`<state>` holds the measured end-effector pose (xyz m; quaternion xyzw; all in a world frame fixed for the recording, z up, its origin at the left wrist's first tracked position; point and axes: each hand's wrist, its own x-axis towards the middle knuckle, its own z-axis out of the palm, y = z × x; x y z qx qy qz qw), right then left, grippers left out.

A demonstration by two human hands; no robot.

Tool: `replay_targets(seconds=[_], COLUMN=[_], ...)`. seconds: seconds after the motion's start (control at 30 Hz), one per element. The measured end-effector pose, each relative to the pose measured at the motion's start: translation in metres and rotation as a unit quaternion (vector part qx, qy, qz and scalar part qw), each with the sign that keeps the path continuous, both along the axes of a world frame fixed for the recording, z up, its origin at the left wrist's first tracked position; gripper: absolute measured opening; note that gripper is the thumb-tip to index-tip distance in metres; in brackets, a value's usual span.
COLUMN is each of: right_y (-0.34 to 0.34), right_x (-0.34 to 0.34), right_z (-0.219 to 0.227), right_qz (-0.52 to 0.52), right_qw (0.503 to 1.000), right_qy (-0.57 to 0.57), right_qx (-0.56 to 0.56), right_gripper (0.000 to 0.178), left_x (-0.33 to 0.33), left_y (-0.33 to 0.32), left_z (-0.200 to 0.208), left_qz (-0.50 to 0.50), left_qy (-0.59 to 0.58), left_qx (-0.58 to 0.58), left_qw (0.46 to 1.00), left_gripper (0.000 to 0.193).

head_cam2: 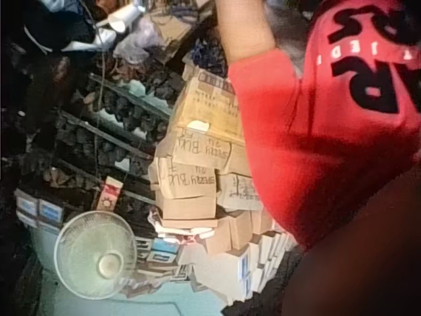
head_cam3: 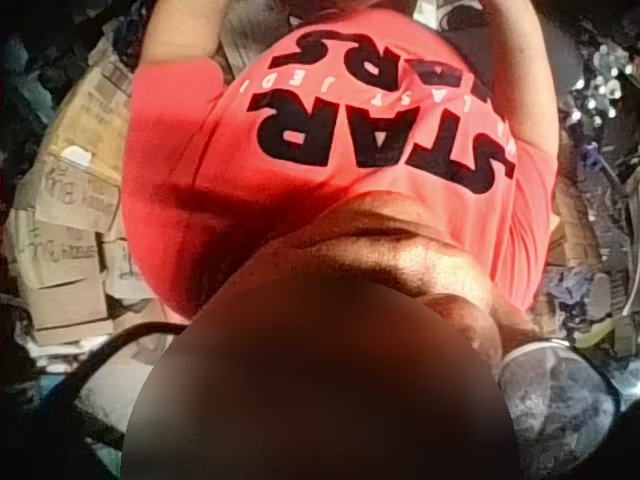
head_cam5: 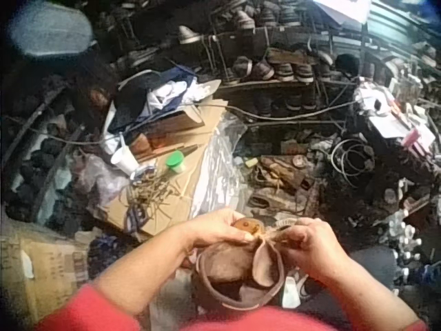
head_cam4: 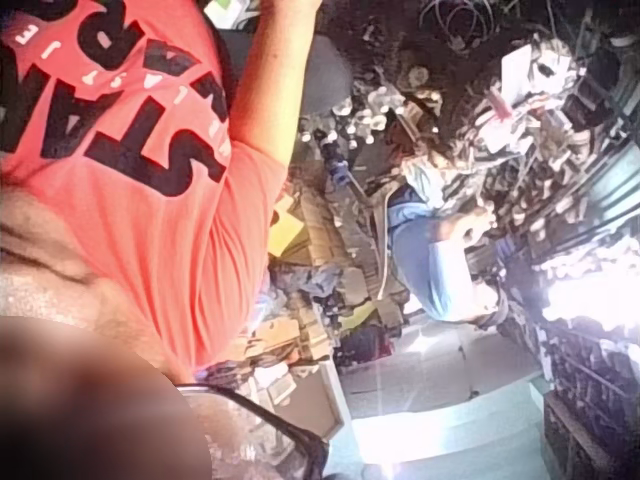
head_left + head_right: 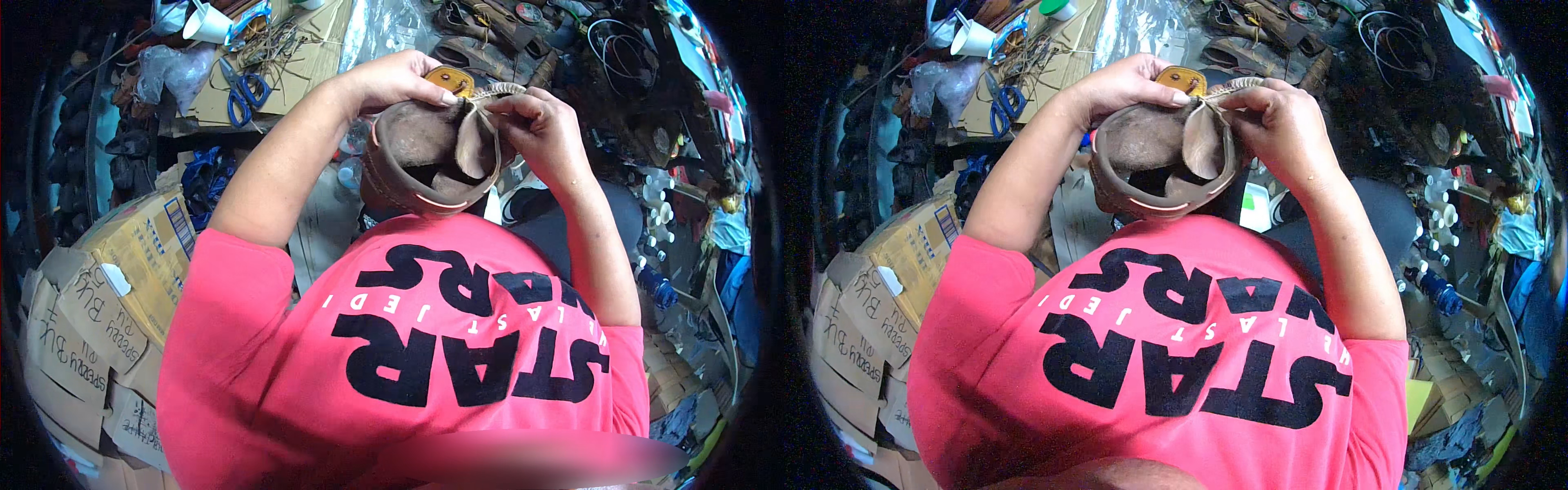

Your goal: Hand stitching the edges of a leather shoe upper to join the components.

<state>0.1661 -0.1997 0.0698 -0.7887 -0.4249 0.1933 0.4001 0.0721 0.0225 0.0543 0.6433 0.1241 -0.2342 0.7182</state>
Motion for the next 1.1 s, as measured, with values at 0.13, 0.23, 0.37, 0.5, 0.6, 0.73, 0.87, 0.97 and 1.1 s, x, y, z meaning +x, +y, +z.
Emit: replay_targets(seconds=[0.13, 0.23, 0.37, 0.5, 0.6, 0.73, 0.87, 0.97, 1.1], right_y=[0.002, 0.004, 0.005, 0.006, 0.006, 0.007, 0.006, 0.005, 0.007], right_x=[0.001, 0.000, 0.001, 0.000, 0.000, 0.001, 0.000, 0.000, -0.001], right_z=[0.000, 0.001, -0.001, -0.001, -0.003, -0.002, 0.001, 0.000, -0.002], right_qz=[0.020, 0.016, 0.019, 0.017, 0.019, 0.015, 0.024, 0.020, 0.015], right_qw=[0.996, 0.995, 0.995, 0.992, 0.991, 0.994, 0.994, 0.995, 0.993], right_qy=[-0.080, -0.092, -0.101, -0.119, -0.127, -0.111, -0.108, -0.098, -0.116], right_qx=[0.021, 0.028, 0.016, 0.023, 0.038, 0.020, 0.017, 0.017, 0.014], right_gripper=[0.014, 0.014, 0.015, 0.014, 0.014, 0.014, 0.014, 0.014, 0.014], left_x=[-0.003, -0.002, -0.002, -0.004, -0.004, -0.004, -0.002, -0.002, -0.002], left_y=[0.003, 0.006, 0.006, 0.005, 0.004, 0.002, 0.000, 0.000, 0.000], left_z=[-0.004, -0.009, -0.007, -0.005, -0.005, -0.002, 0.003, 0.004, 0.001], left_qz=[0.017, 0.011, 0.009, 0.015, 0.020, 0.029, 0.020, 0.015, 0.021], left_qy=[0.012, 0.015, 0.023, 0.029, 0.029, 0.043, 0.031, 0.024, 0.025], left_qx=[-0.056, -0.059, -0.058, -0.068, -0.064, -0.051, -0.005, -0.005, -0.005], left_qw=[0.998, 0.998, 0.998, 0.997, 0.997, 0.997, 0.999, 1.000, 0.999], left_gripper=[0.030, 0.029, 0.027, 0.030, 0.031, 0.032, 0.032, 0.031, 0.032])
